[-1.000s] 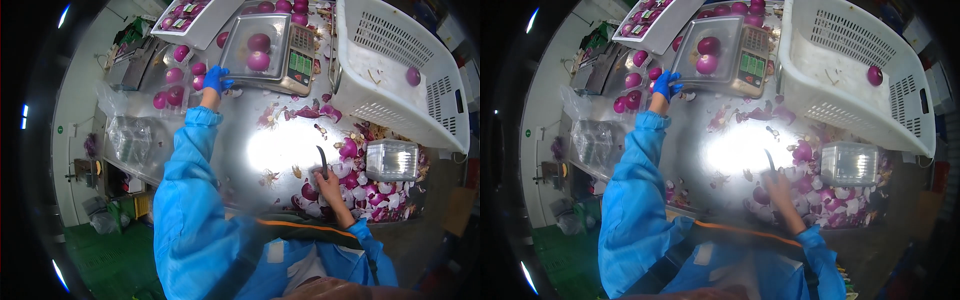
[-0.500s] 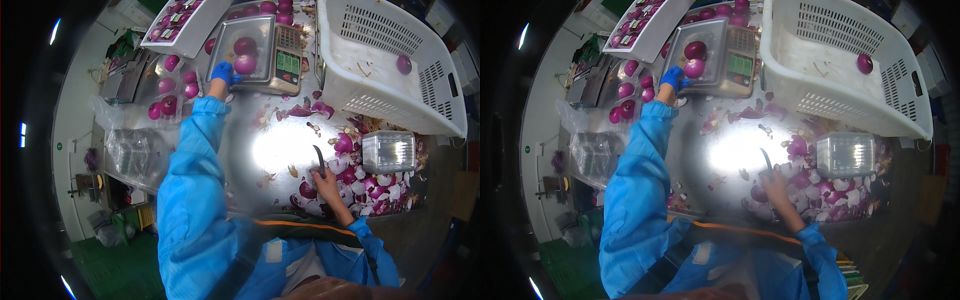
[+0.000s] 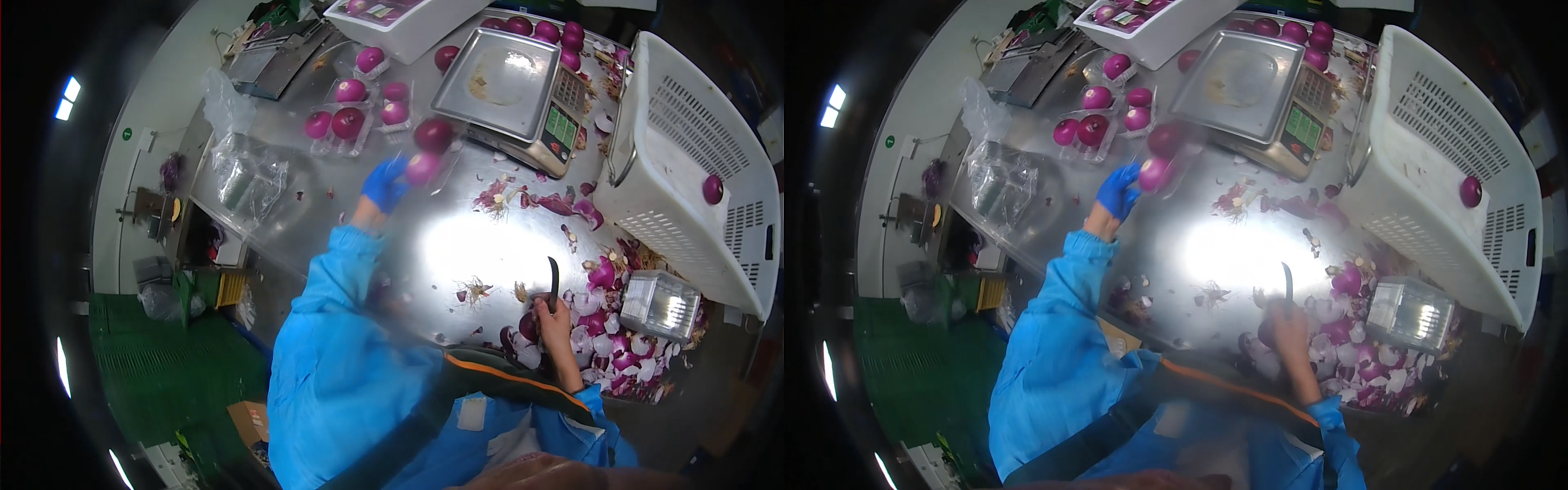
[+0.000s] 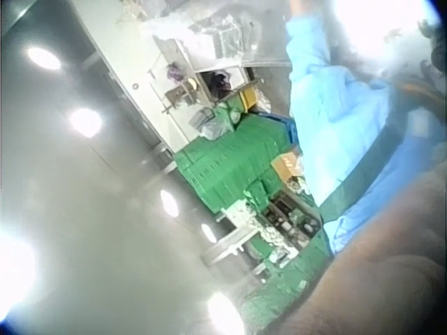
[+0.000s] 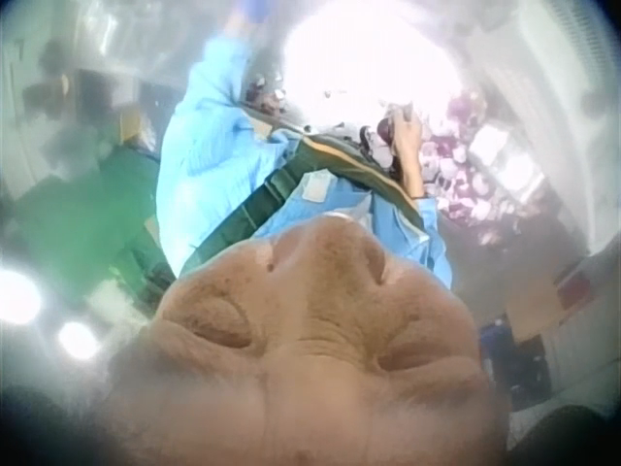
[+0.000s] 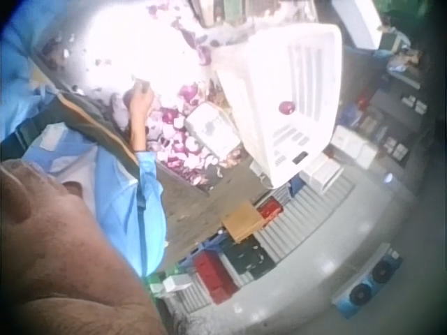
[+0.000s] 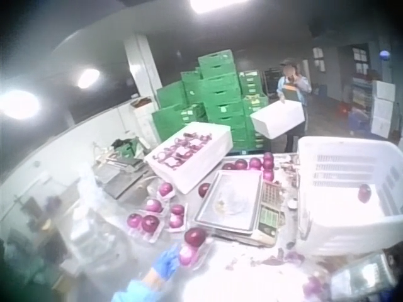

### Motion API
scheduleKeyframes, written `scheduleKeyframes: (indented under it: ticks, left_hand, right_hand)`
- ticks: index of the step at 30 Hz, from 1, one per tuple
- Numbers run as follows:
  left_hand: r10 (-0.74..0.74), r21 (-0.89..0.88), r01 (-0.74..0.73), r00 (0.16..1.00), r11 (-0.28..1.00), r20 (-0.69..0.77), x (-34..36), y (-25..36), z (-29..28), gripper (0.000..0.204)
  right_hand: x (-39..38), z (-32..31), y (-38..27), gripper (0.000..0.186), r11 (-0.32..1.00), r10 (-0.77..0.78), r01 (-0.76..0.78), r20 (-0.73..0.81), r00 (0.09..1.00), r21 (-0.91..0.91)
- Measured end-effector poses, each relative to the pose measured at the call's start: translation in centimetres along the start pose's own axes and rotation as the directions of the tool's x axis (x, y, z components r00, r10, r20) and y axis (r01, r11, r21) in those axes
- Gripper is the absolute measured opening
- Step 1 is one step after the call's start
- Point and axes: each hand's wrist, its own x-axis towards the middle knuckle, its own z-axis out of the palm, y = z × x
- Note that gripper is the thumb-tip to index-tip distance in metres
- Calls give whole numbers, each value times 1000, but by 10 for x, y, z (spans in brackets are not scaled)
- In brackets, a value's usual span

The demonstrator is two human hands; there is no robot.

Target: The person peels red onions by hand and with a small knife, removing the outer skins and placing the peeled onions into a scale pan and then into a large white bin.

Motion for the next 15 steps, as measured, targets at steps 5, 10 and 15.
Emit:
scheduleKeyframes:
  ticks: [5,10,15]
  left_hand:
    - [-32,45,44,971,998,-235,-13,-42,-123,31]
    - [-30,127,86,922,988,-385,-21,-50,-186,37]
    - [842,996,82,536,25,-65,-47,-11,-67,45]
  right_hand:
    - [1,17,-11,13,1000,13,-13,35,999,12]
    - [-4,30,-37,14,1000,6,-5,70,998,-10]
    - [-10,20,-43,16,992,110,-113,69,992,54]
